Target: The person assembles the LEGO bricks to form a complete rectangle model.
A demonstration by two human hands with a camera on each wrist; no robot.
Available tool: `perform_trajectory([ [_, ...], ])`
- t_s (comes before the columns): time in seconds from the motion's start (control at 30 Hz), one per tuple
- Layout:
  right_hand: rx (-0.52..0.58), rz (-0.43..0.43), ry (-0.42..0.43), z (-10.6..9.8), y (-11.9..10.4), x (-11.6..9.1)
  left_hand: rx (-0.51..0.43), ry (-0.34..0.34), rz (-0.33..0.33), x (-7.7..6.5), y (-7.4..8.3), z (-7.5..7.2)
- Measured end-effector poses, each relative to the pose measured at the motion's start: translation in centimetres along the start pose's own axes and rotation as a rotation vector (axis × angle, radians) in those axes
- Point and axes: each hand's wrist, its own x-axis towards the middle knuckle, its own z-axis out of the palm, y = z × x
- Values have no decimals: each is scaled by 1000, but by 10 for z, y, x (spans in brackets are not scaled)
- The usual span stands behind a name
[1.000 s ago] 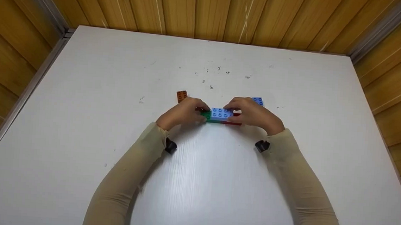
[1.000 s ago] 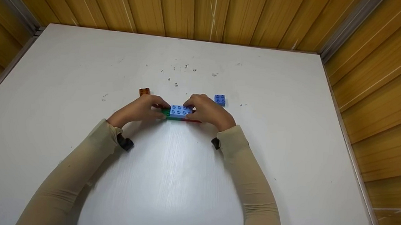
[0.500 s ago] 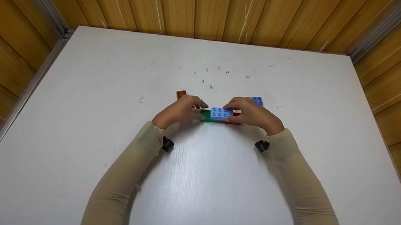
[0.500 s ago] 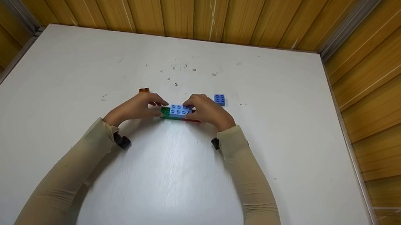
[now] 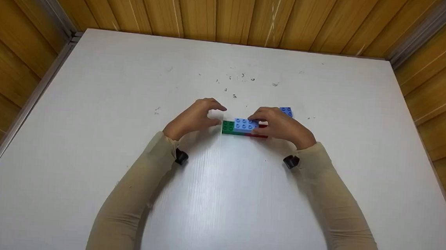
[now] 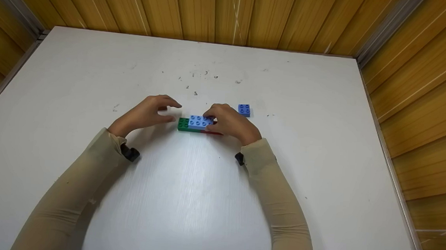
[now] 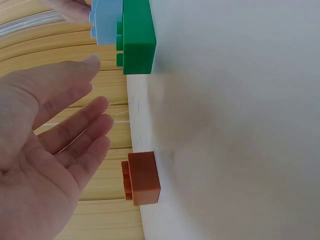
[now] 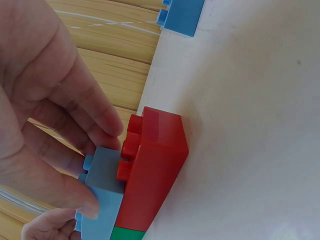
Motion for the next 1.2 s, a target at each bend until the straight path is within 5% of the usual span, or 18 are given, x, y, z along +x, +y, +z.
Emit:
perform_trajectory([
  [0.47,-4,-13,8,0,1,2,36,110,55,-9,-16,-16],
  [1.2,-1,42,6,2,0,4,96,94,-113,-8,-33,-23],
])
